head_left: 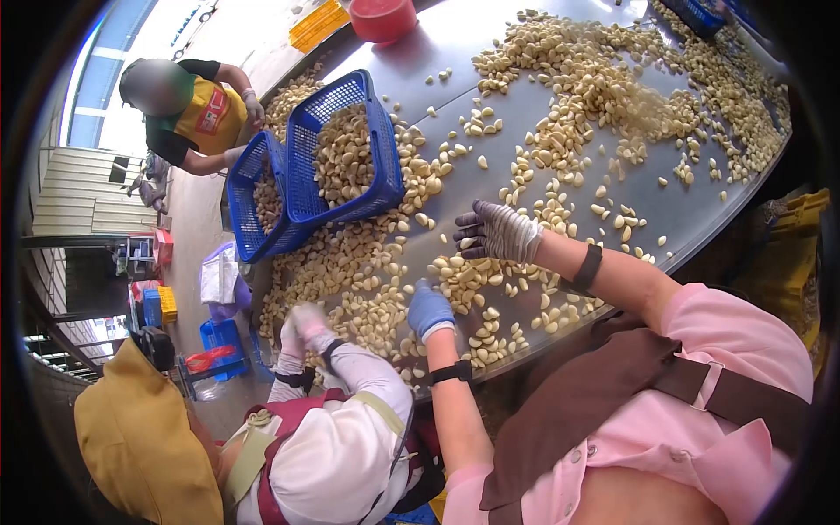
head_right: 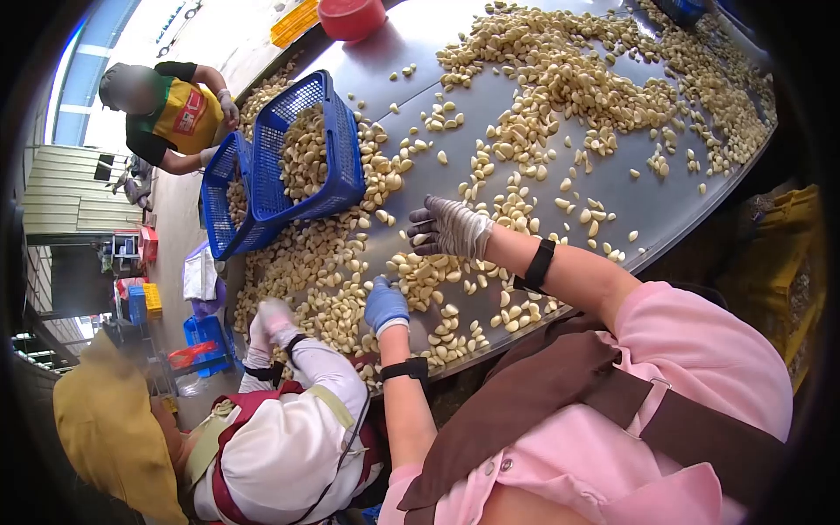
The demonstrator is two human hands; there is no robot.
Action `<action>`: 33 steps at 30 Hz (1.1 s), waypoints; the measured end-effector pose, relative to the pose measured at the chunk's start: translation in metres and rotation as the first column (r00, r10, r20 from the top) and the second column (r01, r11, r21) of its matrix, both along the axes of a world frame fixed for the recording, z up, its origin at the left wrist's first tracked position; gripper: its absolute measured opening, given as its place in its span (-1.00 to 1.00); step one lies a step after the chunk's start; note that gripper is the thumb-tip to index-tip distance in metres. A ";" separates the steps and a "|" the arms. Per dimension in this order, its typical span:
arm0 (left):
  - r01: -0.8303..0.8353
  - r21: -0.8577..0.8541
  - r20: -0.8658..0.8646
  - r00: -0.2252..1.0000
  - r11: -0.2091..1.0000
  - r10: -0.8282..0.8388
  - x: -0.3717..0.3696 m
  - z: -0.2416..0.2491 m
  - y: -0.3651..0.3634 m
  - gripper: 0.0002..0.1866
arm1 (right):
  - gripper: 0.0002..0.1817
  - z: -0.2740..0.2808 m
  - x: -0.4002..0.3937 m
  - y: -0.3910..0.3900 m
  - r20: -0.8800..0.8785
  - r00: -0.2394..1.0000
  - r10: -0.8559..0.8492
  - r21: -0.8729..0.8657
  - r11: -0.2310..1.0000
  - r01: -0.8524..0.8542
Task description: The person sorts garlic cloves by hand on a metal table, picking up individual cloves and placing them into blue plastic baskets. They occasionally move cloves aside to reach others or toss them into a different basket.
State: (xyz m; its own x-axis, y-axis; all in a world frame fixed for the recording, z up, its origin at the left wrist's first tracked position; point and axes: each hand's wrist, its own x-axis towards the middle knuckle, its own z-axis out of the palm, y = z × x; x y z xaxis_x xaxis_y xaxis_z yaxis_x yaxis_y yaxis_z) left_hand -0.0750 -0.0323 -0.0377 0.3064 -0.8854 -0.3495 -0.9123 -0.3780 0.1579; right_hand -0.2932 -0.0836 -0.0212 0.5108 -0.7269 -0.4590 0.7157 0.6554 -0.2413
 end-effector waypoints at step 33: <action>-0.076 -0.402 -0.414 0.904 0.913 -0.107 -0.021 0.002 -0.039 -0.76 | -0.20 -0.019 0.027 0.021 -0.725 -0.044 -0.687 0.211 -0.160 -0.964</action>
